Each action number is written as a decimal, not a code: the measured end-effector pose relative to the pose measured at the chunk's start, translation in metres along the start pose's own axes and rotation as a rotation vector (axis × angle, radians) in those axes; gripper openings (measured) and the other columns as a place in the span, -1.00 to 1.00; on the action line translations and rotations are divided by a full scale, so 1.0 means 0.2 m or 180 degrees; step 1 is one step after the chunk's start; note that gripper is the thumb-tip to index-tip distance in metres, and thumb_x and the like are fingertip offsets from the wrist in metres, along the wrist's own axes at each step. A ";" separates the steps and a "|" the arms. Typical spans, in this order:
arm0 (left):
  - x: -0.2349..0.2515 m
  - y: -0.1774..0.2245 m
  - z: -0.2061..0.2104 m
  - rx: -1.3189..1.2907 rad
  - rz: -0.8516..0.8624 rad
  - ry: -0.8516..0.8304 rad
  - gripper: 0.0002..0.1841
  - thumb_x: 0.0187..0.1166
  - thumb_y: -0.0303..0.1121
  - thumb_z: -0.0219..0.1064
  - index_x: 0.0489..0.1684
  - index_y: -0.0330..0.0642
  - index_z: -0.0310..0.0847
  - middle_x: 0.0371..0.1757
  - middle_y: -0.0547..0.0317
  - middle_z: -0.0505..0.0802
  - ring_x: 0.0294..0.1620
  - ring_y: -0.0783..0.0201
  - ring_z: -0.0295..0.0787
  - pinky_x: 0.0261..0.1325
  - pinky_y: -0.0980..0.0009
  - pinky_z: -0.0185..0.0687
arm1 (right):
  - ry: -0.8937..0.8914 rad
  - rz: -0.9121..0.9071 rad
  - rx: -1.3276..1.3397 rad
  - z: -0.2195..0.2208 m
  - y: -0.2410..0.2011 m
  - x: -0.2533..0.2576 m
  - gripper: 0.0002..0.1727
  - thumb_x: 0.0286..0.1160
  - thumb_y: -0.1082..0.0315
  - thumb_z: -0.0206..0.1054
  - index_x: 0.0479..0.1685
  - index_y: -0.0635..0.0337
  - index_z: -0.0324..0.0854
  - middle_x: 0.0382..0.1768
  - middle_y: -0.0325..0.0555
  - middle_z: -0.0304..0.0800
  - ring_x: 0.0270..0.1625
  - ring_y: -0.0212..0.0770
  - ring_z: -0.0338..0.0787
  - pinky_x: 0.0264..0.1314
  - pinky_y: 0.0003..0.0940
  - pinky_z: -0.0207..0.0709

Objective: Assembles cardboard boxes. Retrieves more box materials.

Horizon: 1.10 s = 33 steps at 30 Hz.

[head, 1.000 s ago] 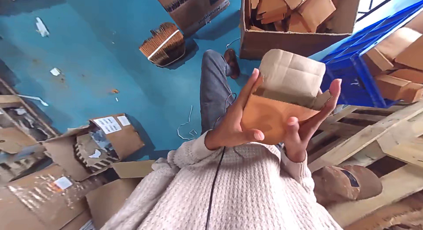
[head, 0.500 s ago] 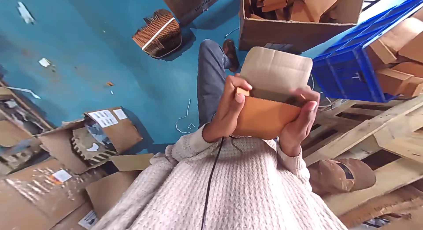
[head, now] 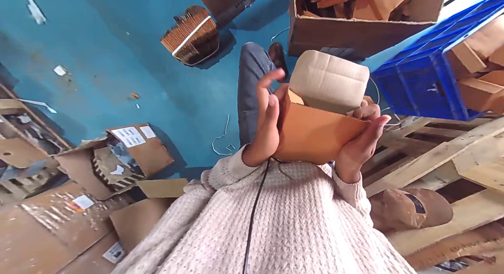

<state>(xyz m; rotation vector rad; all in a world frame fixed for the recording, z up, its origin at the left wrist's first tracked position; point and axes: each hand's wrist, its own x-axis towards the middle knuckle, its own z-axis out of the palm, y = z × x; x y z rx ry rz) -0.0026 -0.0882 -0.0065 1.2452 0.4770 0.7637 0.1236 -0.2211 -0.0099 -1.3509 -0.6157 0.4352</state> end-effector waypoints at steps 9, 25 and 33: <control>0.01 0.07 -0.03 0.0195 -0.0589 -0.0195 -0.64 0.83 -0.33 0.04 0.42 -0.35 0.46 0.13 0.19 0.80 0.06 0.47 0.79 0.16 0.41 0.78 | -0.0616 0.1837 0.0858 -0.05 -0.13 0.04 -0.59 0.74 0.25 0.03 0.52 -0.19 0.42 0.18 -0.47 0.77 0.17 -0.51 0.78 0.19 -0.49 0.72; 0.08 0.14 -0.01 0.0025 -0.0452 -0.0514 -0.60 0.71 -0.56 0.08 0.50 -0.46 0.36 0.17 0.14 0.78 0.13 0.46 0.76 0.26 0.44 0.73 | -0.0927 0.1170 0.0553 -0.12 -0.21 0.17 -0.38 0.57 0.54 0.23 0.65 0.07 0.27 0.30 -0.26 0.72 0.18 -0.36 0.81 0.20 -0.41 0.77; 0.04 0.11 0.05 0.0054 -0.0559 -0.0128 -0.63 0.75 -0.57 0.04 0.48 -0.40 0.40 0.16 0.09 0.76 0.09 0.42 0.77 0.17 0.42 0.76 | -0.0572 0.1174 0.0579 -0.10 -0.16 0.13 -0.52 0.49 0.61 0.27 0.40 0.08 0.52 0.12 -0.29 0.84 0.05 -0.39 0.86 0.09 -0.42 0.78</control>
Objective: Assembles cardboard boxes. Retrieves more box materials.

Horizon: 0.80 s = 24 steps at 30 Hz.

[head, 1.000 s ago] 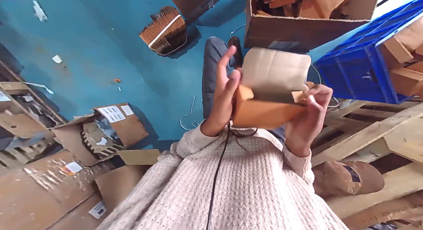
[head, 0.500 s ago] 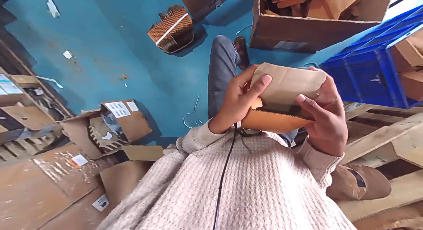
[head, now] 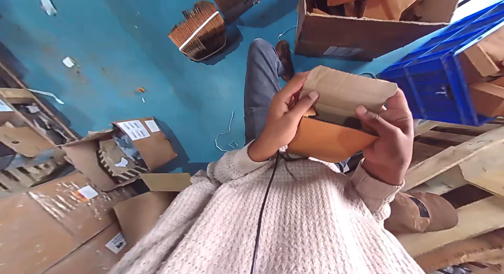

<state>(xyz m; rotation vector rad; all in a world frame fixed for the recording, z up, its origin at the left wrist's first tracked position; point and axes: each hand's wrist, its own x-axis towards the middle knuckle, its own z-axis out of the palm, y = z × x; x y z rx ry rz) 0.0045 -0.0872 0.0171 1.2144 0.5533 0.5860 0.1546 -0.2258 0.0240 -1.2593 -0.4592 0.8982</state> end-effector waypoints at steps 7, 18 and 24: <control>0.04 0.08 -0.08 0.0373 -0.0236 -0.0559 -0.48 0.54 -0.62 0.35 0.54 -0.40 0.42 0.20 0.02 0.82 0.06 0.37 0.83 0.11 0.49 0.79 | -0.0676 0.0291 -0.0238 -0.06 -0.04 0.03 -0.25 0.61 0.55 0.19 0.82 -0.03 0.09 0.39 -0.18 0.65 0.23 -0.31 0.79 0.21 -0.35 0.77; 0.09 0.00 -0.06 0.0415 0.0403 -0.0481 -0.80 0.52 -0.71 0.31 0.03 -0.43 0.65 0.02 0.10 0.84 0.00 0.43 0.80 0.11 0.48 0.77 | -0.0247 -0.0229 -0.0105 -0.03 0.03 0.01 -0.71 0.49 0.64 0.25 0.00 0.04 0.66 0.04 -0.24 0.89 0.11 -0.34 0.86 0.16 -0.41 0.76; -0.01 -0.08 0.02 -0.0237 0.0739 -0.0436 -0.46 0.79 -0.15 -0.28 0.07 -0.42 0.54 0.07 0.04 0.73 0.19 0.31 0.66 0.34 0.33 0.59 | -0.0121 -0.1065 0.0284 0.03 0.16 0.00 -0.71 0.63 0.18 0.03 -0.19 0.06 0.66 0.03 -0.11 0.82 0.17 -0.15 0.79 0.26 -0.20 0.65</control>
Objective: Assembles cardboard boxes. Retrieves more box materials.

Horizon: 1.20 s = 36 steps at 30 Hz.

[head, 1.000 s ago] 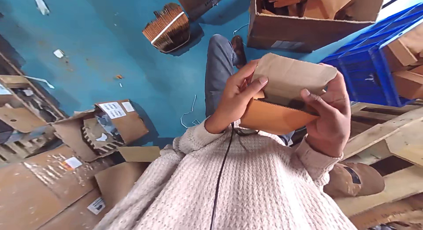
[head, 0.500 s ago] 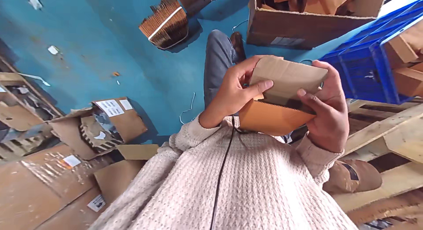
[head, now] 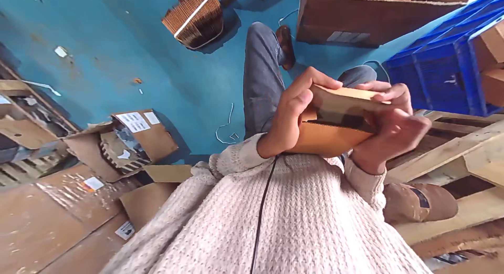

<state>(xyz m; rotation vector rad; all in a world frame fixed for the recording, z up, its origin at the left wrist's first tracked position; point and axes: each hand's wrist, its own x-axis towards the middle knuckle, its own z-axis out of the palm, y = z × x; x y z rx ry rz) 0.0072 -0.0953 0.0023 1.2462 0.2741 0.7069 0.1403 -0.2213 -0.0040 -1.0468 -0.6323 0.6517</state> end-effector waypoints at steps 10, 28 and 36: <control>0.01 0.01 -0.02 0.0463 0.0412 -0.0068 -0.84 0.51 -0.40 0.42 -0.22 -0.33 0.63 -0.10 0.11 0.77 0.02 0.40 0.72 0.08 0.47 0.68 | -0.0135 -0.0303 -0.0090 0.01 -0.01 -0.02 -0.79 0.58 0.27 0.20 -0.45 -0.06 0.60 -0.04 -0.24 0.78 0.11 -0.22 0.77 0.19 -0.23 0.66; -0.04 -0.02 0.00 0.0480 -0.0177 -0.0325 -0.53 0.52 -0.29 0.39 0.18 -0.49 0.36 0.12 -0.08 0.67 0.01 0.34 0.70 0.07 0.46 0.72 | 0.0243 -0.0586 -0.0416 0.00 0.02 -0.11 -0.59 0.38 0.49 0.28 0.19 -0.04 0.34 -0.08 -0.40 0.74 0.02 -0.33 0.79 0.10 -0.30 0.72; -0.10 -0.01 -0.02 0.0445 -0.0236 -0.0151 -0.83 0.77 -0.42 0.07 -0.05 -0.31 0.54 -0.01 0.08 0.78 0.09 0.29 0.78 0.26 0.27 0.74 | 0.0077 -0.0642 -0.0423 0.01 0.04 -0.17 -0.77 0.49 0.40 0.31 0.04 -0.13 0.54 -0.07 -0.42 0.73 0.01 -0.39 0.77 0.04 -0.43 0.71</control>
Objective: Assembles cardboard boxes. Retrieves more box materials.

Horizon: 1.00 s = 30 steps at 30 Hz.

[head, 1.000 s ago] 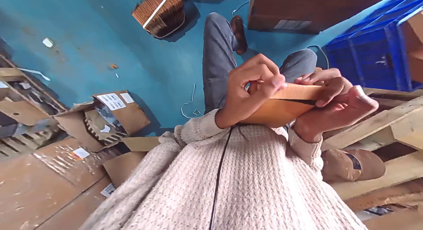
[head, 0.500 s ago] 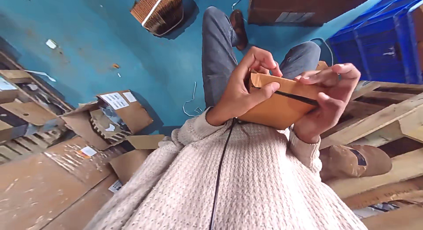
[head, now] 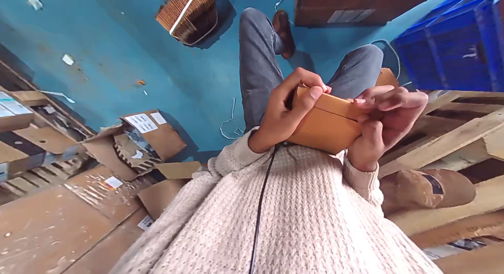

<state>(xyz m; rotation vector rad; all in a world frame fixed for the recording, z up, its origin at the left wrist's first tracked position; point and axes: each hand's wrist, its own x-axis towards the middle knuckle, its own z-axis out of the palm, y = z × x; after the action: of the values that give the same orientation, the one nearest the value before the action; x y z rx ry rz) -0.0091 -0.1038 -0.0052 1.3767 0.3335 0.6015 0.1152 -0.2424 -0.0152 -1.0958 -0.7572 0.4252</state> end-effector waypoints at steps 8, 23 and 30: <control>0.05 -0.02 0.00 -0.0164 -0.0051 -0.0228 -0.86 0.74 -0.47 0.13 -0.06 -0.37 0.54 -0.01 0.03 0.81 0.10 0.26 0.81 0.25 0.25 0.76 | 0.0082 -0.0062 -0.0252 -0.02 -0.02 -0.03 -0.71 0.40 0.54 0.25 -0.03 -0.09 0.52 -0.05 -0.39 0.67 0.08 -0.38 0.74 0.13 -0.40 0.70; -0.07 0.04 -0.02 0.0222 0.0025 0.0062 -0.70 0.82 -0.21 0.03 0.16 -0.28 0.47 0.21 0.07 0.69 0.26 0.30 0.67 0.29 0.34 0.65 | -0.0020 -0.0110 -0.0159 0.04 -0.02 -0.02 -0.78 0.45 0.49 0.26 -0.07 -0.09 0.60 -0.09 -0.41 0.64 0.03 -0.43 0.72 0.10 -0.43 0.70; -0.06 0.00 -0.02 0.0179 0.0485 0.0562 -0.83 0.76 -0.33 0.15 0.06 -0.21 0.55 0.04 0.16 0.75 0.12 0.37 0.72 0.21 0.41 0.69 | 0.0019 0.0713 -0.0260 0.08 -0.06 -0.09 -0.72 0.78 0.17 0.16 0.30 0.02 0.51 0.37 -0.16 0.71 0.49 -0.14 0.66 0.53 -0.15 0.57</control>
<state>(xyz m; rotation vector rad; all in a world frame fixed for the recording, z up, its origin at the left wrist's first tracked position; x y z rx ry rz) -0.0214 -0.1074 -0.0074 1.4144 0.3918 0.8481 0.0908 -0.2482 -0.0067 -1.2637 -0.6533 0.5843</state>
